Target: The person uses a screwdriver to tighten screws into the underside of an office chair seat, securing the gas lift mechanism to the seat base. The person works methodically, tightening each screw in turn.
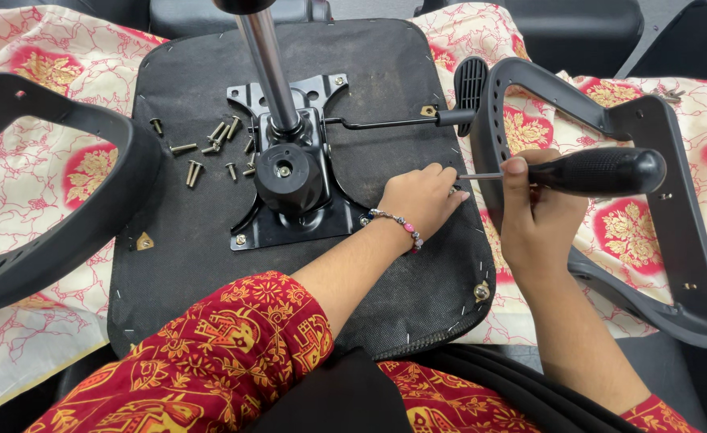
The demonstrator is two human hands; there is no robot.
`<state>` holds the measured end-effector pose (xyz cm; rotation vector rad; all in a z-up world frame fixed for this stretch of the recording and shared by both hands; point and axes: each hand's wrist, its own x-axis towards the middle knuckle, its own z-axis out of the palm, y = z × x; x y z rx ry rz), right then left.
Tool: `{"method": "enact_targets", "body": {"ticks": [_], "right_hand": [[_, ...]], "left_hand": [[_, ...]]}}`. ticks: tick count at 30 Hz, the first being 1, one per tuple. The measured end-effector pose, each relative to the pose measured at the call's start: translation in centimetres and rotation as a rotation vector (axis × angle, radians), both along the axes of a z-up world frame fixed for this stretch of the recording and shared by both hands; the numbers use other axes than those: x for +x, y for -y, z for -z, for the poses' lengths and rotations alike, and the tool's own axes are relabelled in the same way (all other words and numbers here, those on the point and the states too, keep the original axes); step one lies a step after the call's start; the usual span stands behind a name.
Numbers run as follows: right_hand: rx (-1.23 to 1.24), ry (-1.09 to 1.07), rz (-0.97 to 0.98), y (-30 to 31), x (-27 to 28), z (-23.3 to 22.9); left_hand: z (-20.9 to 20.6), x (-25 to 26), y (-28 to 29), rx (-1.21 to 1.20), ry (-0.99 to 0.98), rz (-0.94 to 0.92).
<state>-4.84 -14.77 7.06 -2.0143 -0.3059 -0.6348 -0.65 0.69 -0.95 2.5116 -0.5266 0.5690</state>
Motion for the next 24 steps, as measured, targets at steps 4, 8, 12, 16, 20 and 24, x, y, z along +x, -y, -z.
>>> {"method": "enact_targets", "body": {"ticks": [4, 8, 12, 16, 20, 24], "right_hand": [[0.003, -0.042, 0.024, -0.4, 0.2, -0.2], [-0.091, -0.03, 0.068, -0.7, 0.3, -0.3], [-0.095, -0.044, 0.045, -0.8, 0.7, -0.6], [-0.082, -0.084, 0.068, -1.0, 1.1, -1.0], [-0.12, -0.15, 0.047, -1.5, 1.2, -1.4], [-0.149, -0.107, 0.016, -1.9, 1.4, -1.9]], "left_hand": [[-0.4, -0.1, 0.0, 0.009, -0.012, 0.004], [-0.6, -0.2, -0.2, 0.028, -0.028, 0.012], [-0.8, -0.2, -0.1, 0.029, -0.036, 0.017], [-0.8, -0.1, 0.1, 0.033, -0.045, -0.004], [-0.7, -0.1, 0.2, 0.029, -0.043, -0.014], [-0.6, -0.1, 0.2, 0.029, -0.057, -0.022]]}}
